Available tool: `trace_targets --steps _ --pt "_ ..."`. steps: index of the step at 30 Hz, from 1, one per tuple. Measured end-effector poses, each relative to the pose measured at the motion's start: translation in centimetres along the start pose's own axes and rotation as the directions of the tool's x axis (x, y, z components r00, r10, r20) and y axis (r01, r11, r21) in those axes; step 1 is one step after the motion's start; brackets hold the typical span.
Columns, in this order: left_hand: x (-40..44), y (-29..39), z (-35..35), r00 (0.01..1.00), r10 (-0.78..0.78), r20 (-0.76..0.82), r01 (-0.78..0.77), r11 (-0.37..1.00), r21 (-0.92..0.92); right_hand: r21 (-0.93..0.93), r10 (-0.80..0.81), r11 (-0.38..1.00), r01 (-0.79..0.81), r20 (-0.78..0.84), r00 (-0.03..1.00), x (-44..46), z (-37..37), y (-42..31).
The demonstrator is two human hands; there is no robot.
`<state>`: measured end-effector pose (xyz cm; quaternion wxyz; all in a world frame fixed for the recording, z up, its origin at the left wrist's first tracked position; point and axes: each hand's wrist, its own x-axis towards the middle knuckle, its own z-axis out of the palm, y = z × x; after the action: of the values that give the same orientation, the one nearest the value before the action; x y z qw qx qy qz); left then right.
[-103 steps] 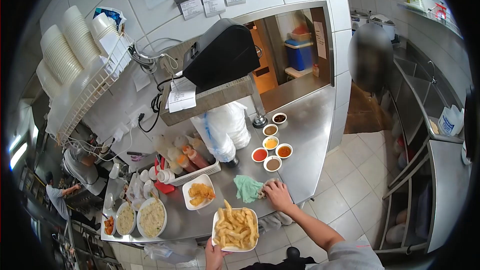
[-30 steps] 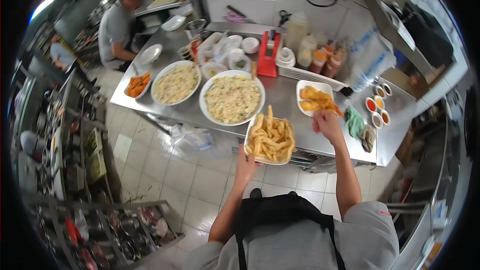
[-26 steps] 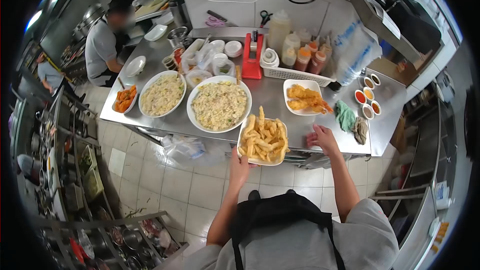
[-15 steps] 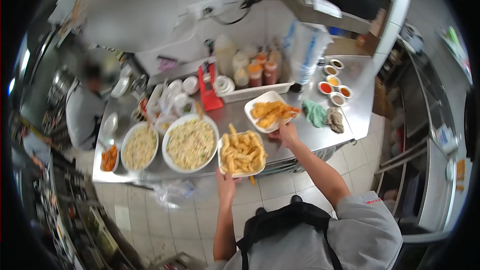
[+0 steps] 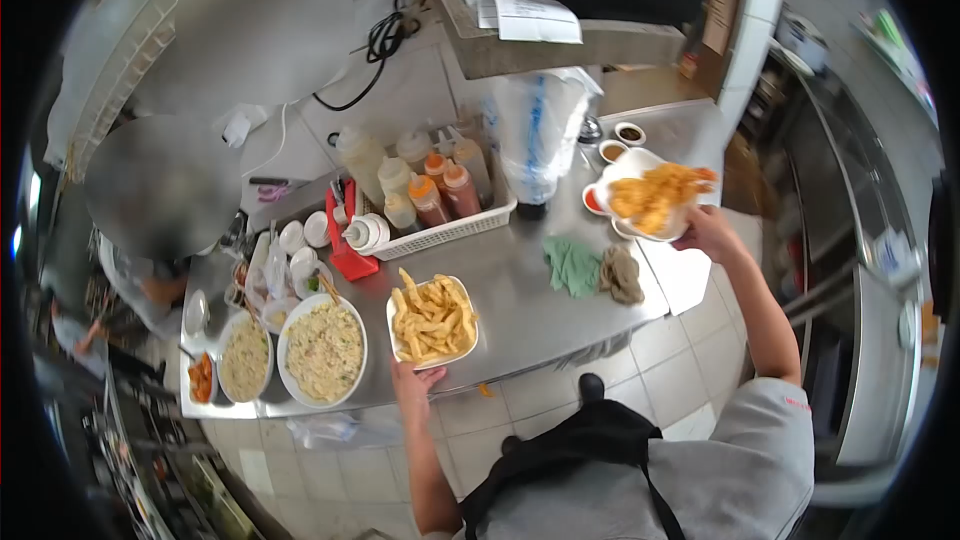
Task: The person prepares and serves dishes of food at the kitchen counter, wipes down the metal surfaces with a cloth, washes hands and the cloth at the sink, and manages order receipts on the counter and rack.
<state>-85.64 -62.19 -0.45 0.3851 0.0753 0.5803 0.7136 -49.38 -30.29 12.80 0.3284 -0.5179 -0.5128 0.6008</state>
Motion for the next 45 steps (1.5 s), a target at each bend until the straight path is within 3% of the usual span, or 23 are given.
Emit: trace_targets --steps 3,4,6,11,15,18,21,22,25,27,28,29,30,31,32,34,35,36,39,41,43,44,45 --pt "-0.5 0.5 1.3 0.977 0.041 -0.209 -0.023 0.996 0.085 -0.064 -0.094 0.993 0.1 0.079 0.992 8.6 -7.7 0.4" --pt "0.0 -0.8 0.1 0.955 0.087 -0.283 -0.055 0.992 0.117 -0.089 -0.077 0.993 0.077 -0.001 0.997 11.2 -8.7 0.6" --pt "-0.7 -1.9 -1.8 0.88 0.141 -0.453 -0.089 0.987 0.133 0.04 -0.163 0.986 0.162 0.049 0.985 18.8 -12.9 4.2" --pt "-3.7 0.1 -8.0 0.619 0.272 -0.737 -0.306 0.948 0.093 0.348 -0.132 0.932 0.102 0.063 0.989 33.9 -19.4 11.1" --pt "-2.0 2.8 -17.3 0.346 0.347 -0.872 -0.244 0.93 0.273 0.444 0.082 0.894 -0.053 -0.046 0.996 40.0 -21.8 13.7" --pt "-0.5 6.1 -21.9 0.422 0.288 -0.86 -0.231 0.951 0.206 0.419 0.068 0.908 0.005 -0.159 0.985 38.1 -19.4 12.3" --pt "1.8 9.3 -25.5 0.604 0.207 -0.77 -0.349 0.937 -0.022 0.455 0.148 0.882 -0.122 -0.021 0.989 36.0 -19.2 11.1" --pt "2.6 9.9 -27.5 0.678 0.223 -0.7 -0.339 0.94 -0.029 0.422 0.201 0.901 -0.102 -0.198 0.959 33.2 -17.0 9.3" --pt "5.3 11.7 -31.1 0.879 0.127 -0.46 -0.261 0.935 -0.241 0.242 -0.001 0.964 0.112 -0.416 0.909 26.5 -14.4 8.3" --pt "6.5 11.6 -32.6 0.932 0.177 -0.317 -0.242 0.954 -0.178 0.41 0.096 0.91 0.065 -0.362 0.927 21.9 -14.3 8.0" --pt "6.9 11.4 -33.4 0.958 0.131 -0.254 -0.199 0.944 -0.262 0.363 -0.005 0.926 0.106 -0.267 0.964 22.2 -16.9 9.8" --pt "7.0 11.7 -33.2 0.934 0.171 -0.313 -0.269 0.914 -0.304 0.318 -0.095 0.937 0.147 -0.171 0.981 22.3 -20.7 13.2" --pt "7.0 11.7 -32.3 0.896 0.371 -0.243 -0.428 0.867 -0.254 0.401 -0.046 0.899 0.177 -0.316 0.948 19.6 -20.2 13.5" --pt "7.5 11.4 -33.6 0.902 0.37 -0.223 -0.42 0.871 -0.256 0.435 -0.026 0.89 0.139 -0.255 0.967 18.2 -21.3 14.6" --pt "8.4 10.4 -35.4 0.874 0.459 -0.158 -0.466 0.885 -0.004 0.326 -0.054 0.929 0.177 -0.352 0.934 15.7 -20.2 14.3" --pt "9.5 9.4 -37.7 0.877 0.424 -0.226 -0.468 0.861 -0.201 0.369 0.032 0.918 0.144 -0.431 0.902 12.0 -18.0 13.0" --pt "10.0 8.8 -39.8 0.853 0.508 -0.123 -0.504 0.861 0.064 0.306 -0.017 0.936 0.176 -0.459 0.888 9.5 -15.4 11.6" --pt "9.5 9.3 -39.2 0.872 0.401 -0.282 -0.467 0.854 -0.229 0.31 0.022 0.939 0.149 -0.485 0.874 8.4 -14.4 10.8" --pt "8.6 10.2 -40.3 0.897 0.179 -0.403 -0.396 0.732 -0.555 0.18 -0.033 0.971 0.154 -0.541 0.841 4.4 -10.4 6.6" --pt "7.4 9.7 -42.3 0.801 0.402 -0.443 -0.491 0.865 -0.103 -0.011 -0.117 0.991 0.137 -0.58 0.806 3.5 -8.6 5.5" --pt "6.0 10.1 -45.7 0.709 0.698 -0.098 -0.577 0.655 0.488 -0.236 -0.282 0.955 0.178 -0.544 0.79 4.3 -6.9 5.9" --pt "2.1 11.4 -41.1 0.783 0.565 -0.26 -0.551 0.824 0.13 -0.405 -0.408 0.889 0.214 -0.49 0.77 4.7 -5.5 5.6" --pt "-4.1 15.4 -28.1 0.819 0.403 -0.409 -0.529 0.806 -0.266 -0.542 -0.487 0.809 0.227 -0.402 0.776 5.6 -4.4 5.4"
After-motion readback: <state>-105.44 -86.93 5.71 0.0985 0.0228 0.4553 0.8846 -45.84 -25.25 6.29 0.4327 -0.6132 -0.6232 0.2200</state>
